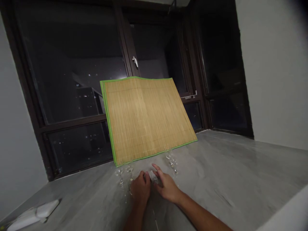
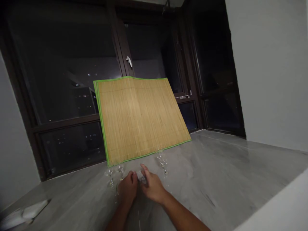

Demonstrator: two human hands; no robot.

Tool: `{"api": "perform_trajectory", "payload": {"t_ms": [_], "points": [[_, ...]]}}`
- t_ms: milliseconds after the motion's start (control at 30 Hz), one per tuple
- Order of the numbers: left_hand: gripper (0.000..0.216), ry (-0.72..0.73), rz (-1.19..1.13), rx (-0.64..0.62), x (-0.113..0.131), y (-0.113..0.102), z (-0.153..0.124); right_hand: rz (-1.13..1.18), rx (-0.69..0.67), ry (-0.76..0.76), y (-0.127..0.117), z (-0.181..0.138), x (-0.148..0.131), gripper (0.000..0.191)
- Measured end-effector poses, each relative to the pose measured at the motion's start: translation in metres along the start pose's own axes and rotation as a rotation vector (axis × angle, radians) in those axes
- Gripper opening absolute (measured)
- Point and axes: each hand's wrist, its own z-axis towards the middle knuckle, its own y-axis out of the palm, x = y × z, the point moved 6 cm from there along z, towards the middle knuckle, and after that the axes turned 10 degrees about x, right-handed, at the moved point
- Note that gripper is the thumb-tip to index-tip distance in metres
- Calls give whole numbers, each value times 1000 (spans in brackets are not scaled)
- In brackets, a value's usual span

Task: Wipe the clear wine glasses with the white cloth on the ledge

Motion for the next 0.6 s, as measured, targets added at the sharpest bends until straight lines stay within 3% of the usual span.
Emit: {"api": "perform_trajectory", "payload": {"t_ms": [233,400,600], "points": [[38,83,-174,-84,10,9,-5,126,-72,-51,13,-3,-3,86],[41,32,-285,-118,11,8,-6,209,2,-82,8,1,-6,70],[37,82,-426,-92,19,8,-9,129,179,24,0,8,-2,40]]}}
